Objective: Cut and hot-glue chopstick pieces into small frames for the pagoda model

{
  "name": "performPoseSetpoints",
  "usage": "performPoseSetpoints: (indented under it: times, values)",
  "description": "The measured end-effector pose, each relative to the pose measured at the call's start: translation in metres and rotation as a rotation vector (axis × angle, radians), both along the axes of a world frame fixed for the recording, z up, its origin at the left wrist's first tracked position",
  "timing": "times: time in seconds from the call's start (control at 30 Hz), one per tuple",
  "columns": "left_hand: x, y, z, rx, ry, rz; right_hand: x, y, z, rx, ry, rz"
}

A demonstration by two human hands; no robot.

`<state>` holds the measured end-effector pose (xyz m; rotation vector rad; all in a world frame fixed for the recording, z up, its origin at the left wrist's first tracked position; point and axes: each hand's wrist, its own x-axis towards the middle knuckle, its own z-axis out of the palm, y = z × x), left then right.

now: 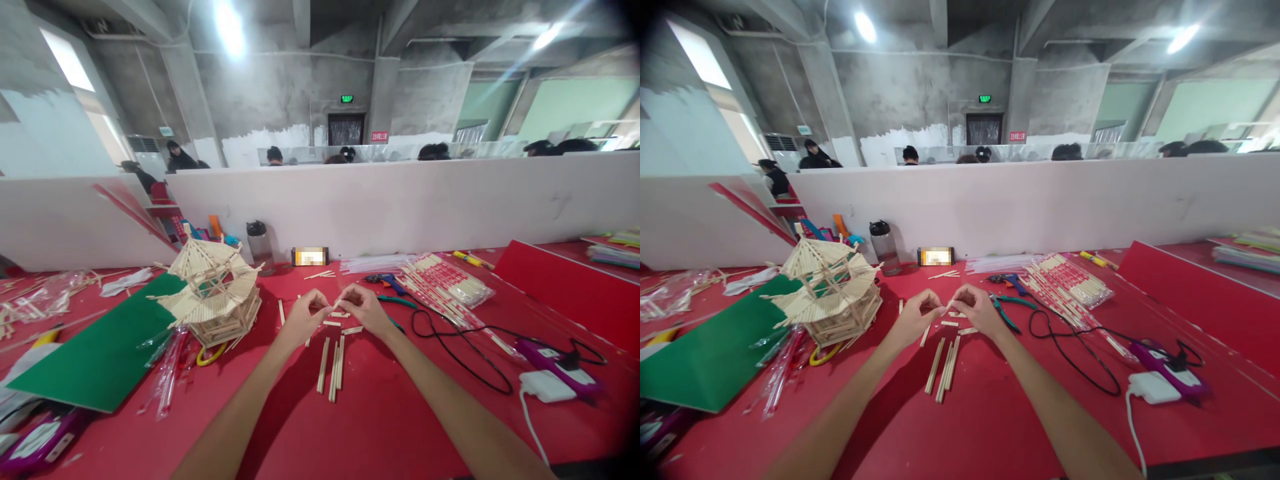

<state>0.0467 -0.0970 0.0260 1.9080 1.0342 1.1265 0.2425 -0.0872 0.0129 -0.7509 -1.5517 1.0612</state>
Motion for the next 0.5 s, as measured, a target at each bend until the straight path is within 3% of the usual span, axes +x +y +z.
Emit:
performPoseSetpoints:
  times: [0.3,0.5]
  values:
    - [0.002,0.001,0.001,-0.067,-0.083,-0.094,-0.006,-0.001,-0.005,-0.035,0.052,0.049]
    - [0.001,0.005,-0.007,-0.043,-0.052,-0.089,-0.01,0.001,-0.014,-0.045,0.074,0.059]
